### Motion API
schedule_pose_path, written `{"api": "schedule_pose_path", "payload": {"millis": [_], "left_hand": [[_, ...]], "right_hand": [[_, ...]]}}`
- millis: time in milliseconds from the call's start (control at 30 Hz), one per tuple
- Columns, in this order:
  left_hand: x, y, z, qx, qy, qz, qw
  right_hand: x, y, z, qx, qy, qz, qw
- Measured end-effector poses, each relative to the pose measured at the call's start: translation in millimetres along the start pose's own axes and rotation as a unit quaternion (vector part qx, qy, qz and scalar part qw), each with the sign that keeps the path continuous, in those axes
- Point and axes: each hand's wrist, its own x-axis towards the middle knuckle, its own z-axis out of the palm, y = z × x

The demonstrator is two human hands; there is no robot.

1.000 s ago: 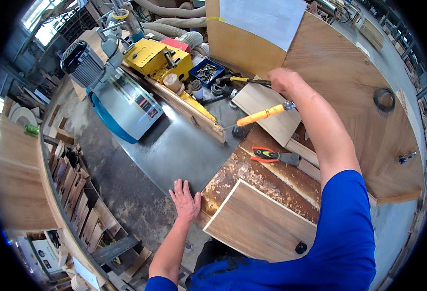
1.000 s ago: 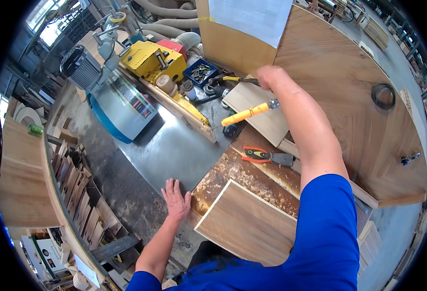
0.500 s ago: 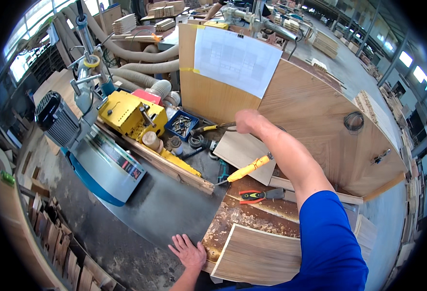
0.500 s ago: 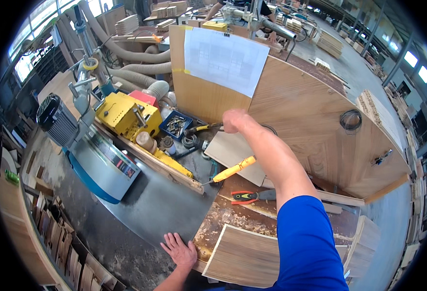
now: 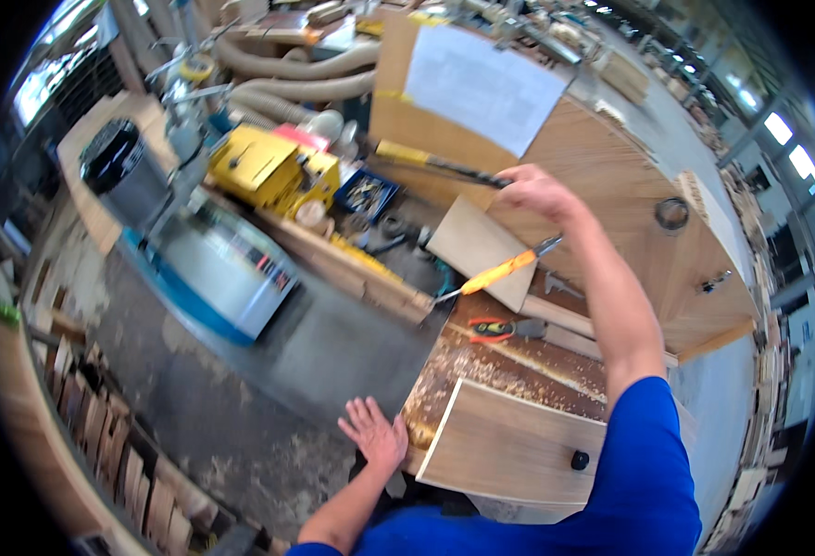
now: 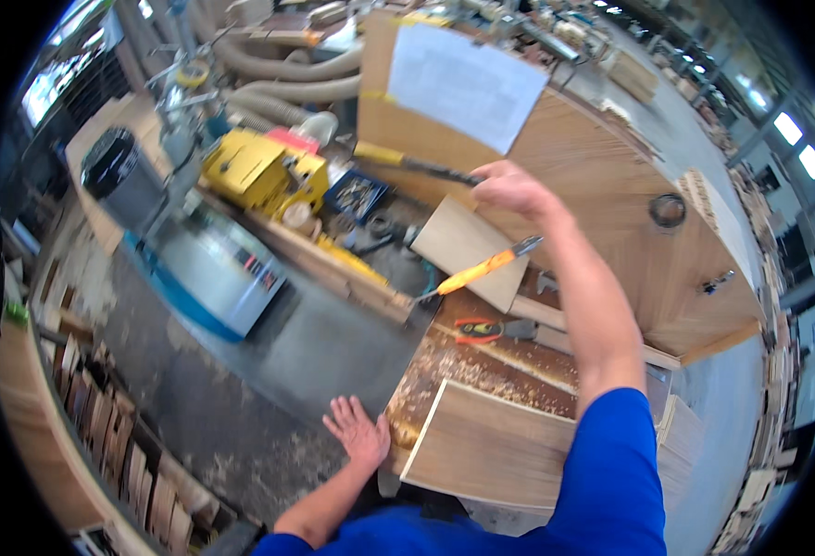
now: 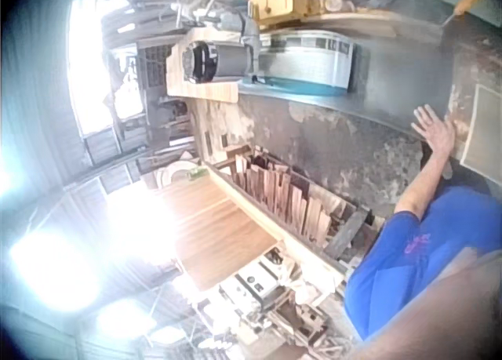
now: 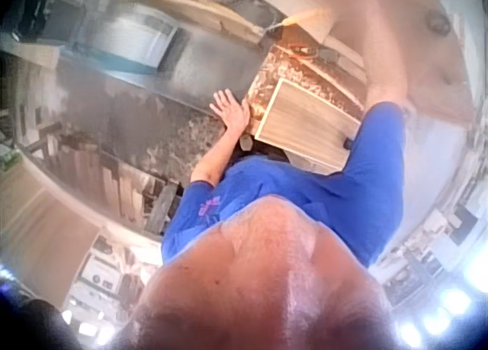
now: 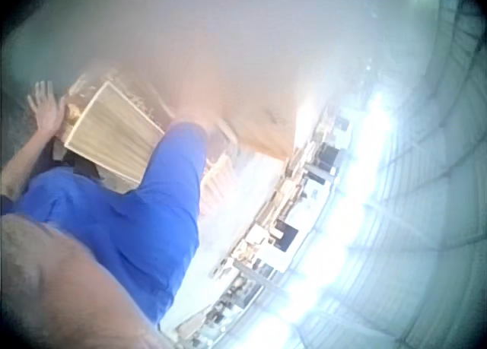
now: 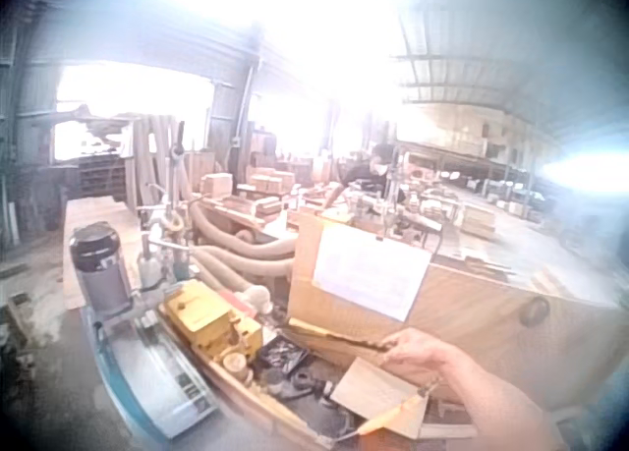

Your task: The person measures a wooden panel with a ruler, then uses a hammer and a nail gun to attach a thin wooden strip to its edge. They repeat this process on multiple panels, moving them between a workbench and a sanding machine, and stacking the finished pieces.

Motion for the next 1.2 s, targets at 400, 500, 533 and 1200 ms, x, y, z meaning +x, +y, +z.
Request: {"api": "schedule_pose_path", "payload": {"millis": [400,500,533,1200], "left_hand": [[164.1,-69.9,-54.3,0.023,0.078,0.106,0.991],[217.3,-62.8,-48.9,0.042,0.065,0.136,0.988],[231.4,-54.1,-52.7,0.043,0.055,0.145,0.987],[293.5,-53.6,-36.2,0.098,0.098,0.122,0.983]], "right_hand": [[-188.8,-10.9,150.4,0.191,-0.067,0.086,0.975],[-210.7,34.7,186.1,0.015,-0.075,0.093,0.993],[-214.7,51.0,193.7,-0.033,-0.099,0.099,0.99],[-120.3,134.8,254.3,-0.128,-0.176,0.055,0.974]]}}
